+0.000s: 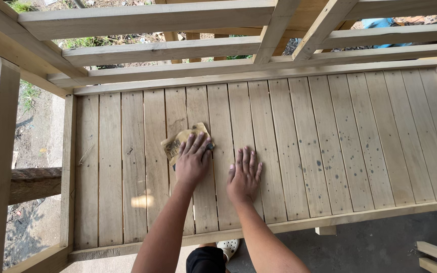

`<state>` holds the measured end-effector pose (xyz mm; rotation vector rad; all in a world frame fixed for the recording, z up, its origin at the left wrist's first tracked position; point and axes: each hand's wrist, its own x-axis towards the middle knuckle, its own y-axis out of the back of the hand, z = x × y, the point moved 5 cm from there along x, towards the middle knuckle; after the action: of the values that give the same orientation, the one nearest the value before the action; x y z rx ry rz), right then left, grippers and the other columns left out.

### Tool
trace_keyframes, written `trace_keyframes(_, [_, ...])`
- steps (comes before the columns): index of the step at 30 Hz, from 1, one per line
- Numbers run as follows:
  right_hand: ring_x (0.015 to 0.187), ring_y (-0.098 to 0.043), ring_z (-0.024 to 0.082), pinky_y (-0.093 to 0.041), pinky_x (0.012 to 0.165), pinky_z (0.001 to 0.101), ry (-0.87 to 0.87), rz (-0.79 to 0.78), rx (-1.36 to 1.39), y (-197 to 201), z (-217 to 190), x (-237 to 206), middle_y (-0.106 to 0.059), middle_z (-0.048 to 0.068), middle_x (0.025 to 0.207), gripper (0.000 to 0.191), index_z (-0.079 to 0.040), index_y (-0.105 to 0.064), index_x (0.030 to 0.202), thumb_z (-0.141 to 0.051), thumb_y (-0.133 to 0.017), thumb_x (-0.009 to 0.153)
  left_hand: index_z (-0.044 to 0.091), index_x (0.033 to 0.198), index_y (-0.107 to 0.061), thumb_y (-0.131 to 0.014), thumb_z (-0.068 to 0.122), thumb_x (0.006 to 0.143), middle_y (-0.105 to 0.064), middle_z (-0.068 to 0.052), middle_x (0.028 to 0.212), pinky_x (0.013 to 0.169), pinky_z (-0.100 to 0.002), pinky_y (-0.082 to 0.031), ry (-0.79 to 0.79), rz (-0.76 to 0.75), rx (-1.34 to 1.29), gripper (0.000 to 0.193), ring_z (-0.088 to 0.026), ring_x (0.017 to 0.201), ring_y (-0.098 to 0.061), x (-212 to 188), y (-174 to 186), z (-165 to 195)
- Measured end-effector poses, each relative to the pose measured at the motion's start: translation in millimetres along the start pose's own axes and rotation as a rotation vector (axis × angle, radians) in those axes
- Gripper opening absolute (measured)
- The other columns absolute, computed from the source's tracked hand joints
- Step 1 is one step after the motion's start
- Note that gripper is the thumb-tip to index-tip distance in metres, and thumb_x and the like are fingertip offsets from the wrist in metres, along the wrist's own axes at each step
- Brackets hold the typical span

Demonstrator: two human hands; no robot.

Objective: The person sands the surface of a wooden bench using a sanding block. They move the block back and forth across the slats, applying even pressure to smooth the wood.

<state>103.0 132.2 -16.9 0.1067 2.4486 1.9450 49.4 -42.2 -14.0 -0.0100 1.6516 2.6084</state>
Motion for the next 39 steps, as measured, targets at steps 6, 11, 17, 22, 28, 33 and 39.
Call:
trace_keyframes(6, [0.158,-0.014,0.025,-0.005,0.126,0.0519,-0.013,-0.019,-0.013,0,0,-1,-0.017,0.003,0.172,0.061,-0.014,-0.025,0.162,-0.035,-0.033,0.105,0.026,0.153,-0.052,-0.043,0.039,0.105,-0.039,0.002,0.162,0.123,-0.049,-0.016,0.096,0.14,0.029,0.05,-0.027,0.153,-0.026,24,2,-4])
trace_keyframes(11, [0.158,-0.015,0.025,-0.006,0.127,0.0517,-0.027,-0.005,0.033,0,0,0,-0.019,0.003,0.172,0.061,-0.015,-0.027,0.162,-0.035,-0.035,0.105,0.025,0.143,-0.061,-0.052,0.033,0.099,-0.047,0.004,0.158,0.122,-0.05,-0.024,0.017,0.06,0.02,0.045,-0.026,0.15,-0.037,-66,-9,21])
trace_keyframes(17, [0.157,-0.016,0.026,-0.008,0.126,0.0524,-0.017,0.004,-0.001,-3,3,-1,-0.021,0.004,0.171,0.061,-0.014,-0.03,0.162,-0.033,-0.038,0.104,0.025,0.143,-0.062,-0.052,0.031,0.104,-0.05,0.002,0.157,0.122,-0.05,-0.027,0.061,0.205,-0.024,0.04,-0.028,0.149,-0.04,38,-7,2])
trace_keyframes(22, [0.158,-0.017,0.025,-0.009,0.127,0.0521,-0.017,0.015,0.016,-2,1,-2,-0.022,0.003,0.171,0.06,-0.016,-0.031,0.161,-0.033,-0.039,0.105,0.022,0.146,-0.06,-0.053,0.031,0.102,-0.048,0.001,0.158,0.122,-0.051,-0.026,0.001,0.156,-0.023,0.045,-0.03,0.15,-0.037,-13,-8,21])
trace_keyframes(28, [0.158,-0.015,0.025,-0.007,0.126,0.0519,-0.016,-0.011,0.014,-1,-1,0,-0.019,0.003,0.171,0.062,-0.014,-0.028,0.162,-0.033,-0.037,0.103,0.024,0.142,-0.063,-0.055,0.031,0.1,-0.051,0.006,0.156,0.122,-0.05,-0.028,-0.012,0.131,0.0,0.043,-0.024,0.149,-0.041,-17,-1,17])
trace_keyframes(33, [0.157,-0.012,0.024,-0.005,0.125,0.0516,-0.041,-0.053,-0.031,-3,2,0,-0.016,0.002,0.171,0.063,-0.016,-0.026,0.162,-0.034,-0.036,0.102,0.022,0.144,-0.061,-0.051,0.031,0.103,-0.049,0.003,0.158,0.123,-0.049,-0.025,0.064,0.175,-0.025,0.043,-0.026,0.15,-0.039,42,-8,14])
trace_keyframes(39, [0.159,-0.012,0.025,-0.005,0.127,0.0507,-0.036,-0.032,0.01,-1,0,-1,-0.017,0.002,0.172,0.062,-0.015,-0.026,0.162,-0.034,-0.035,0.104,0.022,0.144,-0.061,-0.051,0.035,0.1,-0.053,-0.002,0.153,0.122,-0.048,-0.026,0.003,0.055,-0.078,0.047,-0.027,0.146,-0.041,-34,-15,21])
